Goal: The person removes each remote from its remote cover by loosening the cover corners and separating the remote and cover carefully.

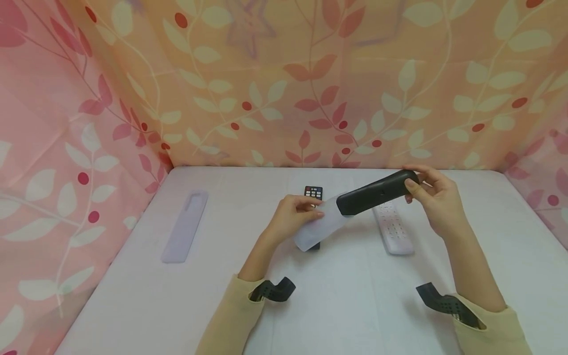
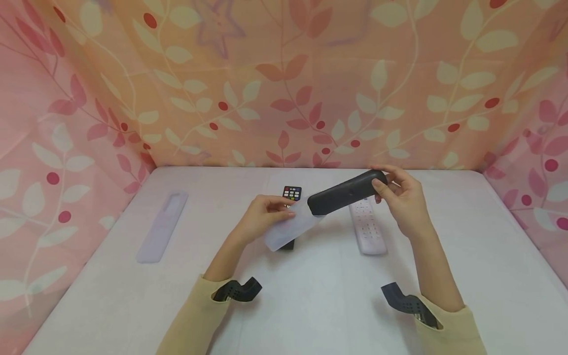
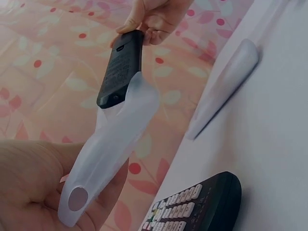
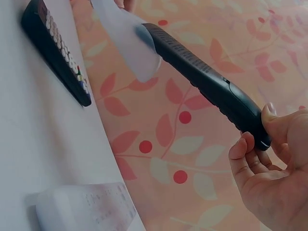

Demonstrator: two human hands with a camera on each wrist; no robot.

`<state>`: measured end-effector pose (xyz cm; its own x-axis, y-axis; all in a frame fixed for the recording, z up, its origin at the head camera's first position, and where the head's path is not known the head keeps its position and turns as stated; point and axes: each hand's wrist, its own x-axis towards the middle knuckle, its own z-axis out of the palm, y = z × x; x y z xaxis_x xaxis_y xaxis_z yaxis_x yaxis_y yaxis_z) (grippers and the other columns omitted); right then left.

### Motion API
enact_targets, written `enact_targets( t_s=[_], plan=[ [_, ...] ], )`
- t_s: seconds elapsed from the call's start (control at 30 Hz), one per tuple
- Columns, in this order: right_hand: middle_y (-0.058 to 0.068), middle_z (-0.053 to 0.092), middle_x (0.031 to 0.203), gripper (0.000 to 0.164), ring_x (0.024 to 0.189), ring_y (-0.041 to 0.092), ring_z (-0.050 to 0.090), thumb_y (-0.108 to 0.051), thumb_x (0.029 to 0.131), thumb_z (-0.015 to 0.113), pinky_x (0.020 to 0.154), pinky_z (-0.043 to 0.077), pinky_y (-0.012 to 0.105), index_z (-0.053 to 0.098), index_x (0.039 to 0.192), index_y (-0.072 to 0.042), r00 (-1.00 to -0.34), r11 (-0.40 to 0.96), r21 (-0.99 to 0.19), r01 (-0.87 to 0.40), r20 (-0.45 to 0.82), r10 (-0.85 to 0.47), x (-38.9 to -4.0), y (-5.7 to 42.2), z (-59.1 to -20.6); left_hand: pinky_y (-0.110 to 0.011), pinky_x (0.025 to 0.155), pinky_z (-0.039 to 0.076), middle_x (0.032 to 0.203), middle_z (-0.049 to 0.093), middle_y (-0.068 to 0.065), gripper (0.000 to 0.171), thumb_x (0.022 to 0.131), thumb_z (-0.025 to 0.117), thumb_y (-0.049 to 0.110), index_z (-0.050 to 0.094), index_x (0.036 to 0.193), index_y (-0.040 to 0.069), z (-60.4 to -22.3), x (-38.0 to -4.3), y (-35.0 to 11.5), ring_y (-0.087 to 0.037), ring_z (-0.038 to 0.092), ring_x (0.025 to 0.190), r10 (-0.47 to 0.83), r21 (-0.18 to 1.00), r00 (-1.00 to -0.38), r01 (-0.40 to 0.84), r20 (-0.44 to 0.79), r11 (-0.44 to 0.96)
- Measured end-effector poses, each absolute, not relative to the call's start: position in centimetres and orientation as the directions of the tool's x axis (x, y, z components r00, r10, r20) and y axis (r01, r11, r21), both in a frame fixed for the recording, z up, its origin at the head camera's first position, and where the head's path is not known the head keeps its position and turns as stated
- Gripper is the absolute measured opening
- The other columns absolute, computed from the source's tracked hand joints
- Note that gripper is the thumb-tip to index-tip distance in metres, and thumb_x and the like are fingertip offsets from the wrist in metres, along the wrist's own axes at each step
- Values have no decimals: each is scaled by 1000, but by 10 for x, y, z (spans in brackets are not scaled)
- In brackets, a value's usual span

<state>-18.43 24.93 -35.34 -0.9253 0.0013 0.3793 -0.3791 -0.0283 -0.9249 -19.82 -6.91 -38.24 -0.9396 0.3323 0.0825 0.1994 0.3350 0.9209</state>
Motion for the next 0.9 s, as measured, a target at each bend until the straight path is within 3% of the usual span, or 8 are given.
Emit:
enact_targets(
  t_s=[0.2, 0.37, 0.9],
  plan=[
    [4, 57, 95, 33, 70, 9, 66, 10, 99, 64, 69, 53, 15, 75, 125, -7, -925, -78, -922, -379, 378, 31, -184, 255, -352, -19, 70, 53, 93, 79, -15, 26, 90, 82, 3, 79, 115, -1, -383, -200, -72, -7, 65, 75, 325, 919, -941, 206, 92, 336],
    [5, 59, 94, 34, 67, 12, 64, 16, 98, 60, 66, 53, 17, 73, 126, 1, -911, -175, -894, -412, 407, 66, -183, 258, -351, -21, 73, 56, 96, 80, -16, 28, 88, 83, 0, 80, 116, -1, -383, -203, -79, -11, 70, 78, 298, 921, -949, 205, 104, 331],
    [3, 57, 92, 33, 70, 9, 67, 12, 99, 62, 70, 53, 16, 74, 127, -2, -920, -110, -914, -391, 390, 29, -184, 259, -351, -27, 76, 59, 98, 79, -17, 28, 90, 82, 3, 79, 117, 0, -378, -204, -91, -18, 72, 84, 253, 921, -961, 194, 110, 337]
  ],
)
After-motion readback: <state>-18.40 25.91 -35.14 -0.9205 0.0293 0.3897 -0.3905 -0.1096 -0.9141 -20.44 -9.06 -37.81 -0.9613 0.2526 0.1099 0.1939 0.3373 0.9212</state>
